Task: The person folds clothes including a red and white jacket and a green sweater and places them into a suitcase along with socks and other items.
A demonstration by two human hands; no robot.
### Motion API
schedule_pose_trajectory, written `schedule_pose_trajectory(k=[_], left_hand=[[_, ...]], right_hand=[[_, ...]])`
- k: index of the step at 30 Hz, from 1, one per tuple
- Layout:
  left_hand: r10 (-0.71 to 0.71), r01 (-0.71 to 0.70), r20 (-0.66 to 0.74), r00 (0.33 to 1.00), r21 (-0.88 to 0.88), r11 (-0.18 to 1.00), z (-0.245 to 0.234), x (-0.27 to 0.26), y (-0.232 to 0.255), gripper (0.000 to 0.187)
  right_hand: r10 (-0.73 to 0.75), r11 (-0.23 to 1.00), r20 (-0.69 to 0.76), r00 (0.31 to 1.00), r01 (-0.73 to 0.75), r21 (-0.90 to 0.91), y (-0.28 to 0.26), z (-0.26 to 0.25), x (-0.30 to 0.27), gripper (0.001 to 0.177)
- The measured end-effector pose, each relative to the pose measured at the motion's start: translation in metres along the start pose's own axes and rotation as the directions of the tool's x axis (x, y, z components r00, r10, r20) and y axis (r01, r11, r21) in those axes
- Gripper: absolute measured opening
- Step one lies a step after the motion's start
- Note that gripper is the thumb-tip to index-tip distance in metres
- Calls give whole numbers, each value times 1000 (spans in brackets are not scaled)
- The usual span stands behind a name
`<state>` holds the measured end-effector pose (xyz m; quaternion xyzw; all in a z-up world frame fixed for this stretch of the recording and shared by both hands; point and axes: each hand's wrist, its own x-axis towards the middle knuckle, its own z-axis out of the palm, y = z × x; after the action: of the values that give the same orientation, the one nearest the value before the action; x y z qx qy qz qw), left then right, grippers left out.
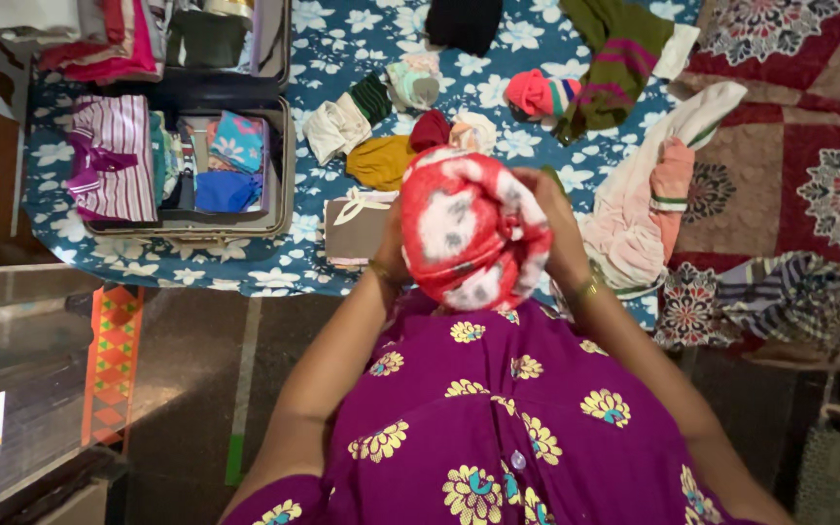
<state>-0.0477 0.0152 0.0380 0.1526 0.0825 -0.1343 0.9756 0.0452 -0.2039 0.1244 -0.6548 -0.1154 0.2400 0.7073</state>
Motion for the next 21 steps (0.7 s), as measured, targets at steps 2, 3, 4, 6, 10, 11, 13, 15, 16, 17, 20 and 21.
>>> schedule_pose_trajectory(k=[2, 3, 4, 6, 10, 11, 13, 15, 16, 17, 20, 21], left_hand=[[37, -39, -40, 999, -46, 998, 8, -8, 1, 63], [52, -56, -57, 997, -64, 996, 12, -9, 2, 63], [68, -74, -72, 995, -78, 994, 15, -8, 2, 64], [93, -103, -98, 991, -109, 989, 20, -7, 2, 66], [127, -152, -161, 979, -153, 976, 27, -2, -3, 69], [133, -162, -176, 975, -162, 973, 28, -2, -4, 70], [141, -178, -201, 969, -180, 968, 30, 0, -9, 72], [158, -201, -224, 962, -183, 962, 32, 1, -12, 73], [173, -214, -239, 956, -162, 963, 32, 2, -13, 74], [190, -231, -257, 948, -139, 963, 33, 3, -14, 75], [200, -236, -282, 938, -98, 967, 34, 3, -14, 75], [192, -228, -286, 939, -97, 969, 33, 2, -13, 75]], right_hand=[[-16, 998, 107, 994, 9, 65, -28, 9, -19, 55], [-27, 995, 158, 987, 12, 99, -39, 14, -22, 59], [-31, 992, 153, 988, 49, -116, -48, 16, -20, 59], [-41, 846, 141, 989, 109, -521, -59, 14, -16, 65], [-26, 716, 130, 991, 110, -689, -49, 5, 5, 57], [-57, 705, 133, 989, 134, -696, -42, 2, 10, 53], [-98, 662, 118, 988, 154, -733, -25, -1, 17, 43], [-124, 597, 83, 989, 141, -790, -8, -3, 23, 32], [-122, 576, 91, 988, 146, -805, 0, -4, 27, 30], [-122, 554, 100, 988, 151, -819, 6, -6, 31, 27], [-19, 541, 86, 996, 83, -837, 9, -13, 34, 31], [32, 543, 78, 996, 48, -838, 9, -12, 35, 34]])
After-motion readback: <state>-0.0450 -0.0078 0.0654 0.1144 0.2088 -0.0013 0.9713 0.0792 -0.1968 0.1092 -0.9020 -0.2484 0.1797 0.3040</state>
